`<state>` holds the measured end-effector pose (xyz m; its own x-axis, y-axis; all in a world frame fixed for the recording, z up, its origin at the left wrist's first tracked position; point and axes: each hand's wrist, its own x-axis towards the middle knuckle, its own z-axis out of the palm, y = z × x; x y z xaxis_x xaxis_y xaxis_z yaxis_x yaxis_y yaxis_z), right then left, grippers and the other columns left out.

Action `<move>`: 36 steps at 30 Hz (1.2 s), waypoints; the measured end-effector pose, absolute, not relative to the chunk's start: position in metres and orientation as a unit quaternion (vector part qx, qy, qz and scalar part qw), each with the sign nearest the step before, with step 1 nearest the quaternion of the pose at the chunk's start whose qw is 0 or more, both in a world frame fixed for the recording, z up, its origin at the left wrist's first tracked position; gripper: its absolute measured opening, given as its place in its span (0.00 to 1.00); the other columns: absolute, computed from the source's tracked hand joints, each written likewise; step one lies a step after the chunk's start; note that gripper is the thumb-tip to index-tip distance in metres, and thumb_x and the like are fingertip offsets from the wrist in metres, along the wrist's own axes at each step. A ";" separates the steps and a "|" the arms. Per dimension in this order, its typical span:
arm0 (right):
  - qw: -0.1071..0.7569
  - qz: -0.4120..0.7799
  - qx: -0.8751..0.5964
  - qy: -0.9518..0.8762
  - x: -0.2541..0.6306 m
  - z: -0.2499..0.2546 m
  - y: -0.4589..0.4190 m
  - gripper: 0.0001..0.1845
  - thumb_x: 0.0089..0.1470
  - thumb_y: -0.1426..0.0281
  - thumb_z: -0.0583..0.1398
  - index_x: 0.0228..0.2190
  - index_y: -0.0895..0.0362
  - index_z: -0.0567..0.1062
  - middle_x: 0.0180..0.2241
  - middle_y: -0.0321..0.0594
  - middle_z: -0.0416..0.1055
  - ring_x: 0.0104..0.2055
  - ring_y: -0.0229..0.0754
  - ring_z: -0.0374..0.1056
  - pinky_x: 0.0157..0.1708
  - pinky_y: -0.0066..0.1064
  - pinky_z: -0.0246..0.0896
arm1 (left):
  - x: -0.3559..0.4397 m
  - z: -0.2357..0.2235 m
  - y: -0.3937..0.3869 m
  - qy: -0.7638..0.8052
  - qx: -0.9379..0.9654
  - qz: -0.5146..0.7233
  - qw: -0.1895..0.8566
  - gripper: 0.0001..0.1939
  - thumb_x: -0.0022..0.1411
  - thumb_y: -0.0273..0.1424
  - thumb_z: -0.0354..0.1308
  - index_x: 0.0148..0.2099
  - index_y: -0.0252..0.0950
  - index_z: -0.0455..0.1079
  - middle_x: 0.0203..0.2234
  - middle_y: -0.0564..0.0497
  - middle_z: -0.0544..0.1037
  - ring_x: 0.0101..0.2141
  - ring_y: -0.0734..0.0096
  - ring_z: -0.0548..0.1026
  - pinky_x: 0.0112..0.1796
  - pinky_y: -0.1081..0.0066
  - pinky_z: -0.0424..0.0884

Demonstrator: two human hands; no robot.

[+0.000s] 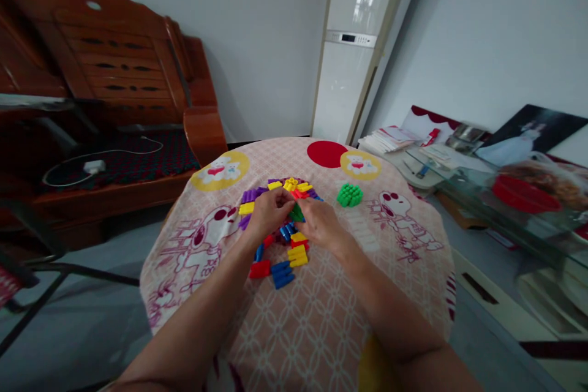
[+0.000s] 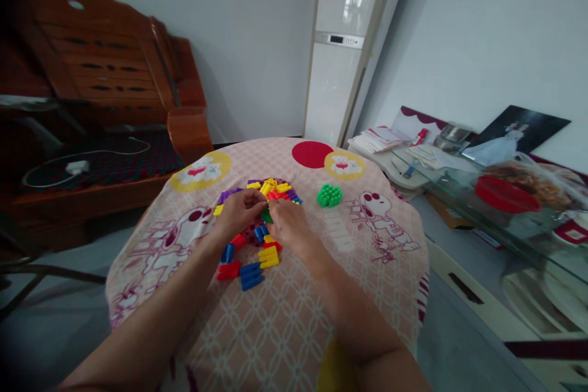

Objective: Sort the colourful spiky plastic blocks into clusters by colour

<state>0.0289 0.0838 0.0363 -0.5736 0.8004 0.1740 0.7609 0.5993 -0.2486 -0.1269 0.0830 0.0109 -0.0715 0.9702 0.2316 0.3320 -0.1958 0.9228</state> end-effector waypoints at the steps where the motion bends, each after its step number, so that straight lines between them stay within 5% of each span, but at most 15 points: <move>1: 0.142 0.075 -0.449 -0.879 0.034 0.037 0.088 0.17 0.53 0.70 0.62 0.45 0.59 0.74 0.42 0.49 0.77 0.44 0.48 0.72 0.42 0.33 0.64 | -0.127 0.011 0.083 0.529 0.583 0.505 0.353 0.10 0.51 0.35 0.60 0.33 0.34 0.70 0.23 0.51 0.77 0.23 0.70 0.75 0.25 0.73 0.71; 9: 0.371 0.128 -0.575 -0.718 0.151 0.031 0.161 0.21 0.39 0.70 0.67 0.39 0.57 0.75 0.33 0.38 0.77 0.35 0.42 0.73 0.37 0.31 0.66 | -0.140 0.004 0.088 0.527 0.501 0.581 0.367 0.12 0.51 0.35 0.61 0.35 0.32 0.71 0.24 0.51 0.77 0.24 0.70 0.77 0.27 0.72 0.75; 15: 0.237 0.132 -0.698 -0.662 0.182 0.002 0.175 0.15 0.36 0.67 0.69 0.30 0.59 0.78 0.23 0.36 0.75 0.29 0.43 0.72 0.28 0.28 0.61 | -0.155 -0.003 0.094 0.525 0.488 0.606 0.344 0.11 0.50 0.34 0.61 0.35 0.32 0.72 0.23 0.50 0.78 0.23 0.71 0.77 0.25 0.73 0.75; 22: 0.142 0.079 -0.707 -0.688 0.167 -0.003 0.174 0.12 0.40 0.62 0.69 0.24 0.58 0.78 0.24 0.40 0.75 0.29 0.43 0.70 0.26 0.28 0.57 | -0.174 -0.002 0.095 0.567 0.440 0.632 0.293 0.11 0.50 0.33 0.59 0.35 0.32 0.72 0.19 0.52 0.77 0.19 0.72 0.75 0.22 0.74 0.73; 28: 0.155 0.081 -0.704 -0.689 0.167 -0.005 0.174 0.13 0.38 0.63 0.70 0.26 0.58 0.78 0.25 0.40 0.75 0.30 0.43 0.71 0.26 0.28 0.58 | -0.176 -0.004 0.096 0.563 0.434 0.640 0.292 0.11 0.49 0.33 0.59 0.34 0.32 0.72 0.20 0.51 0.76 0.20 0.72 0.75 0.22 0.75 0.73; 36: 0.241 0.272 -0.712 -0.600 0.185 -0.005 0.176 0.28 0.45 0.55 0.67 0.43 0.61 0.75 0.19 0.36 0.73 0.21 0.41 0.70 0.20 0.28 0.61 | -0.188 -0.007 0.097 0.573 0.427 0.650 0.257 0.10 0.48 0.32 0.58 0.34 0.32 0.71 0.19 0.53 0.75 0.19 0.73 0.74 0.23 0.74 0.74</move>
<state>0.1848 0.1762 -0.0051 0.1309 0.9866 -0.0975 0.7240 -0.1623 -0.6705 -0.1878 0.0967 -0.0068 -0.5030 0.8237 0.2618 0.1562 -0.2113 0.9649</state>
